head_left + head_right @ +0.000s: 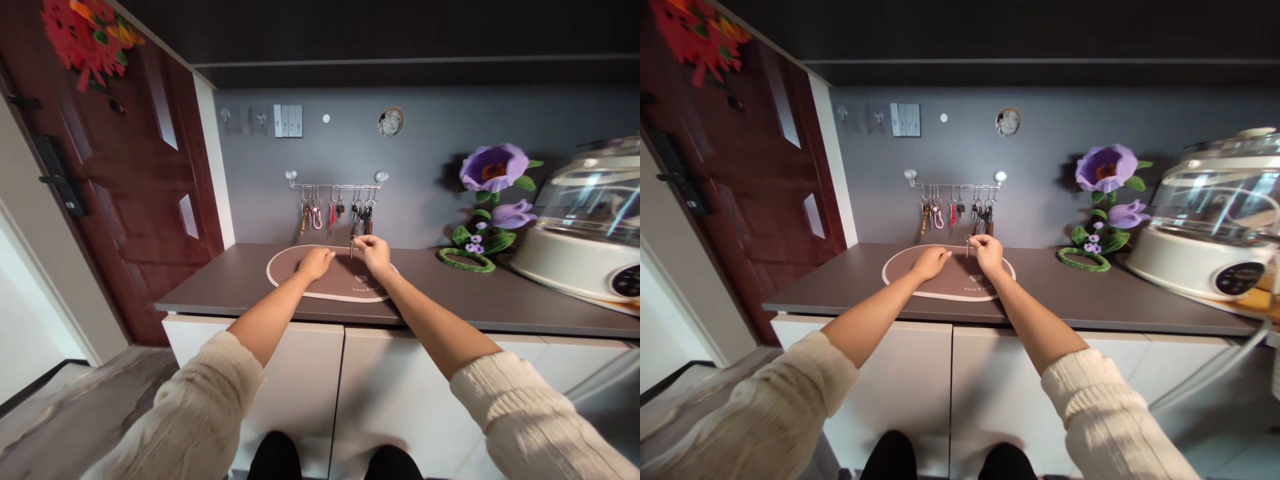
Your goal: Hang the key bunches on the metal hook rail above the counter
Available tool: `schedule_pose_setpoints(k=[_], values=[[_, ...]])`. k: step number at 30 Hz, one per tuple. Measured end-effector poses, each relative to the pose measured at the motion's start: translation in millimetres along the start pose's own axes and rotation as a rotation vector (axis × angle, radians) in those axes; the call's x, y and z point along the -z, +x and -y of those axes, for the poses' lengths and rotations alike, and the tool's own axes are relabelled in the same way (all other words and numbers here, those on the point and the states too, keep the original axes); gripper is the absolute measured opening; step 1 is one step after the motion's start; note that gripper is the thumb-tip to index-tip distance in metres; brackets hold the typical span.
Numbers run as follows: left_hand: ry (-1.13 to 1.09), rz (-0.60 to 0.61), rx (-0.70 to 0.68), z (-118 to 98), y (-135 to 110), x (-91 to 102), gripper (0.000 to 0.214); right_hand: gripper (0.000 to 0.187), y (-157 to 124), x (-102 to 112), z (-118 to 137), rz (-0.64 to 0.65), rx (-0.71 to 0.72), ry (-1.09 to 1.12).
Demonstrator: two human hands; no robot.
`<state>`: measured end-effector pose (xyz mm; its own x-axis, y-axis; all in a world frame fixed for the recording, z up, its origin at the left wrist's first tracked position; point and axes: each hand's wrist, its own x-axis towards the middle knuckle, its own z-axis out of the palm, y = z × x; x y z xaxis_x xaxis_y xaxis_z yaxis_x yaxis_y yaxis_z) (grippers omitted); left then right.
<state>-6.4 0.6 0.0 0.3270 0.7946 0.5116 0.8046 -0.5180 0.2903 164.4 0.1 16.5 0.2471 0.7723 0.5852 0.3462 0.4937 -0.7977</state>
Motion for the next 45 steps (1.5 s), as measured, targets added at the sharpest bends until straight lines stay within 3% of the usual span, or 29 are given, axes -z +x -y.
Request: schedule_pose_setpoints(k=[11, 26, 45], values=[[0.064, 0.089, -0.024, -4, 1, -1.0, 0.035, 0.025, 31, 21, 8, -0.094, -0.03, 0.052], [0.079, 0.102, -0.018, -5, 3, -4.9, 0.037, 0.018, 91, 45, 18, -0.286, -0.065, -0.079], [0.082, 0.101, -0.017, -5, 7, -8.6, 0.036, 0.007, 153, 28, 4, -0.338, -0.191, -0.177]])
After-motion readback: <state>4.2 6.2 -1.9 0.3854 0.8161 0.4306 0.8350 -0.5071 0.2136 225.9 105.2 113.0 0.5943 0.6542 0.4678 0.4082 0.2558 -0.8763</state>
